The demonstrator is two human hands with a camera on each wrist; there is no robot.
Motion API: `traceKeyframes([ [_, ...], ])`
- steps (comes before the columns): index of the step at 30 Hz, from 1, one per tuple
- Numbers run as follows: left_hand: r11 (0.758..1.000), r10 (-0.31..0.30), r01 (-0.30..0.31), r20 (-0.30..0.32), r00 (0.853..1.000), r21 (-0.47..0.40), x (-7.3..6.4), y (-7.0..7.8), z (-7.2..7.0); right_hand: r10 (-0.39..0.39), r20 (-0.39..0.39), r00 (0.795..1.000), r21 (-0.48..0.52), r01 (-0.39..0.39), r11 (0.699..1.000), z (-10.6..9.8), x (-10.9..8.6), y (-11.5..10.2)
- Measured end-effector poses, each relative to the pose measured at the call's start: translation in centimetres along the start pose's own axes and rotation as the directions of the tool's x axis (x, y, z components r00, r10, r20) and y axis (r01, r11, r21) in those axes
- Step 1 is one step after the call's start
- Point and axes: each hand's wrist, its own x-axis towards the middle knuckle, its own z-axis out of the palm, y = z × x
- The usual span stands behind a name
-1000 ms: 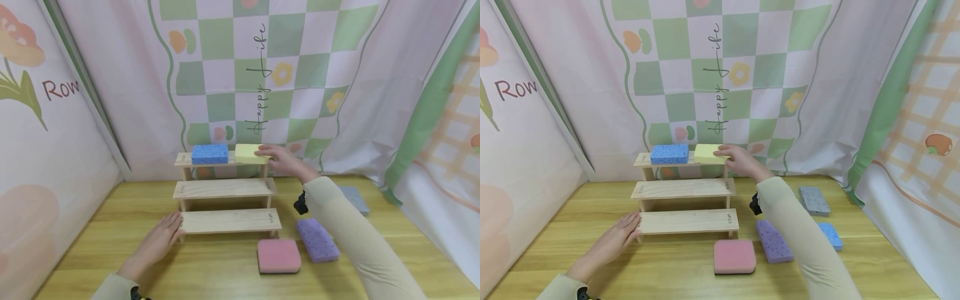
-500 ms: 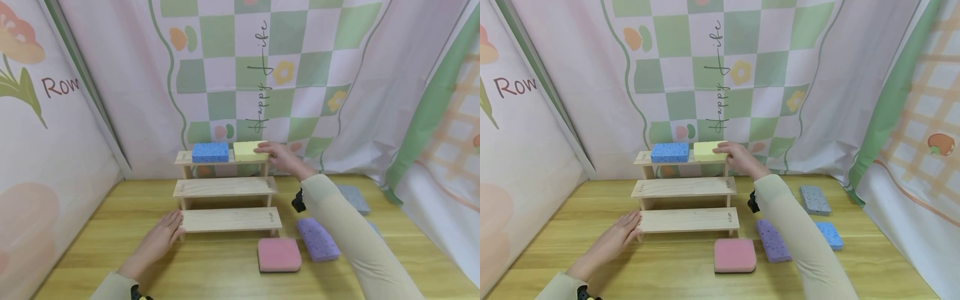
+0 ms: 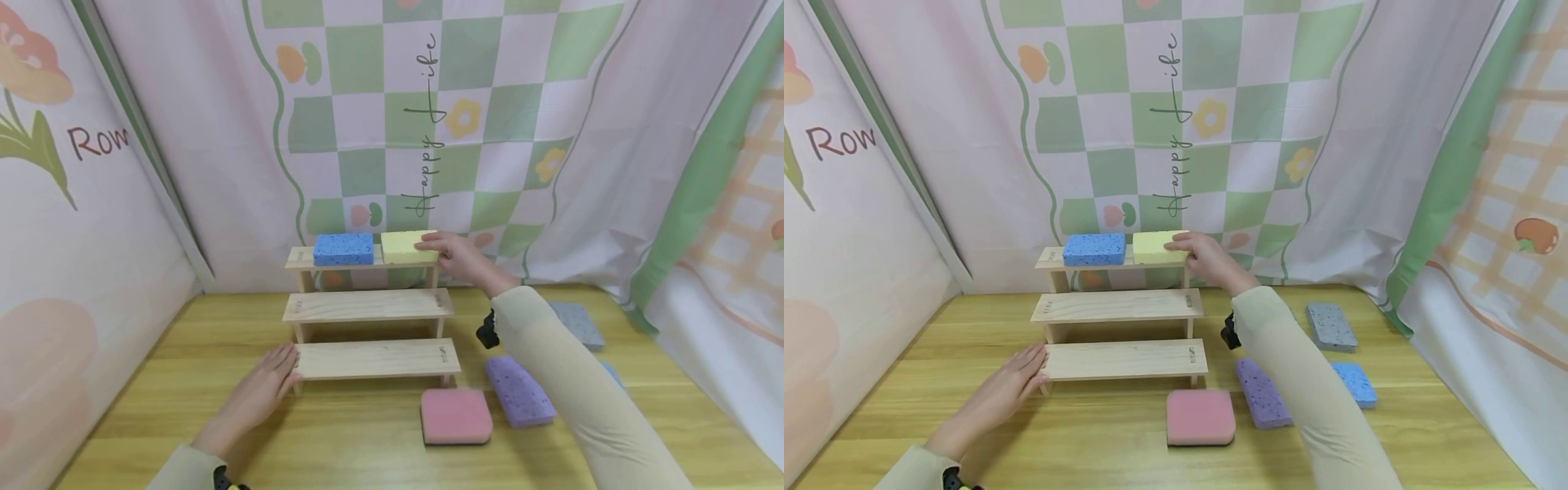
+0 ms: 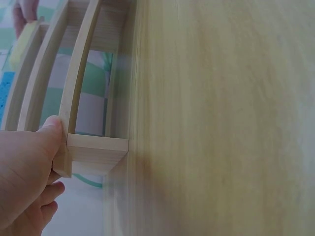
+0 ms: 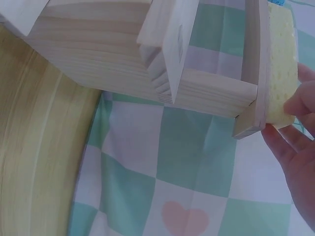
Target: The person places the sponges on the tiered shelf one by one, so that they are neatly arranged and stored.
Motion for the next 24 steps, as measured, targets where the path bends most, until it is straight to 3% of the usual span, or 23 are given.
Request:
traceKeyframes([
  [24, 1.0, -0.008, 0.008, -0.004, 1.0, -0.01, 0.0, 0.0, 0.11, 0.003, -0.016, 1.0, 0.014, -0.003, 1.0, -0.01, -0.38, -0.28],
])
